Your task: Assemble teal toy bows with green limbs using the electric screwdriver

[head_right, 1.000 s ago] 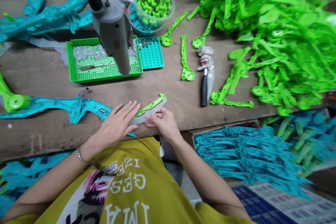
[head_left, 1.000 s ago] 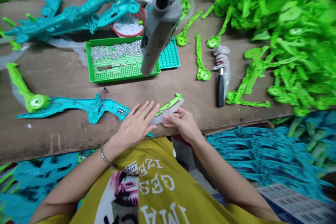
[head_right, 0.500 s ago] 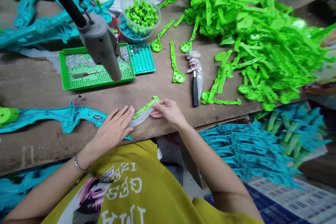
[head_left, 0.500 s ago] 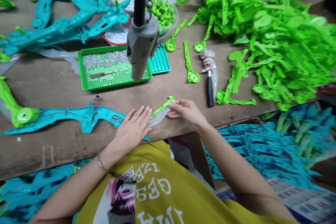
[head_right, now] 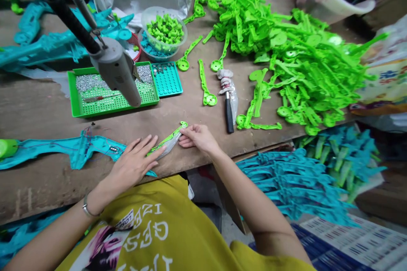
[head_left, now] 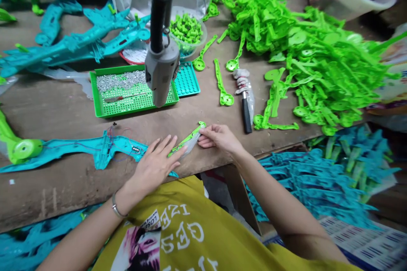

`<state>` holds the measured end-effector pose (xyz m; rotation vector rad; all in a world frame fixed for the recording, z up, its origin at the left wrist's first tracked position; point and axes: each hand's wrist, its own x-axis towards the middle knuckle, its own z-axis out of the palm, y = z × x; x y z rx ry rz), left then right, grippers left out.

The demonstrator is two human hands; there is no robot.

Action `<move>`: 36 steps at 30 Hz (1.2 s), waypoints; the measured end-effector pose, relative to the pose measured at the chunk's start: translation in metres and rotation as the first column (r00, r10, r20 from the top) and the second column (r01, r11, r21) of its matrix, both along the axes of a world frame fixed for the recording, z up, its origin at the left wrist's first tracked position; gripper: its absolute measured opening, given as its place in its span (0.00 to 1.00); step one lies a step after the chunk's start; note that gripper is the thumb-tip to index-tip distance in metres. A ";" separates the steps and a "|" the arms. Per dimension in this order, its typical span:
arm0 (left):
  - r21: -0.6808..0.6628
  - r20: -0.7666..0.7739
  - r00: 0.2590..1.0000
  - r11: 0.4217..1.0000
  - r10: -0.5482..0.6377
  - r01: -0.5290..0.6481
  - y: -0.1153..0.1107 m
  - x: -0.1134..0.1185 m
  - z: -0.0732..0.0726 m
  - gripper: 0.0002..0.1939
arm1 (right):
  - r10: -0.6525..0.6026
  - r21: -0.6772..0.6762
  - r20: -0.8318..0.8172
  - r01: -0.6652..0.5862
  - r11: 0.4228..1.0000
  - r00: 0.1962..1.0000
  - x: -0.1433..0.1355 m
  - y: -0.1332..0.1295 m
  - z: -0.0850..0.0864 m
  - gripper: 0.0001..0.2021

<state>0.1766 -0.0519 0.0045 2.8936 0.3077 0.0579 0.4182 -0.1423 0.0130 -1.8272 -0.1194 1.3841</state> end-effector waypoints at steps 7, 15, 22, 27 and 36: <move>-0.020 0.025 0.999 0.999 0.037 -0.036 -0.001 0.000 -0.003 0.23 | 0.081 -0.067 -0.018 -0.082 0.994 0.997 0.015 0.007 0.005 0.15; 0.015 0.093 0.994 0.999 0.048 -0.050 0.000 0.000 -0.013 0.22 | 0.198 -0.129 -0.009 -0.198 0.972 0.980 0.029 0.026 0.014 0.14; 0.017 0.106 0.992 0.998 0.063 -0.065 -0.002 0.001 -0.011 0.22 | 0.273 -0.131 0.076 -0.261 0.956 0.959 0.031 0.021 0.011 0.17; 0.007 0.092 0.994 0.998 0.058 -0.059 -0.002 0.000 -0.009 0.23 | 0.340 -0.138 0.616 -0.328 0.935 0.710 0.050 0.029 0.016 0.12; -0.061 0.099 0.994 0.998 0.038 -0.032 0.000 -0.004 0.005 0.26 | 0.392 -0.384 0.919 -0.135 0.913 0.035 0.106 0.081 -0.005 0.19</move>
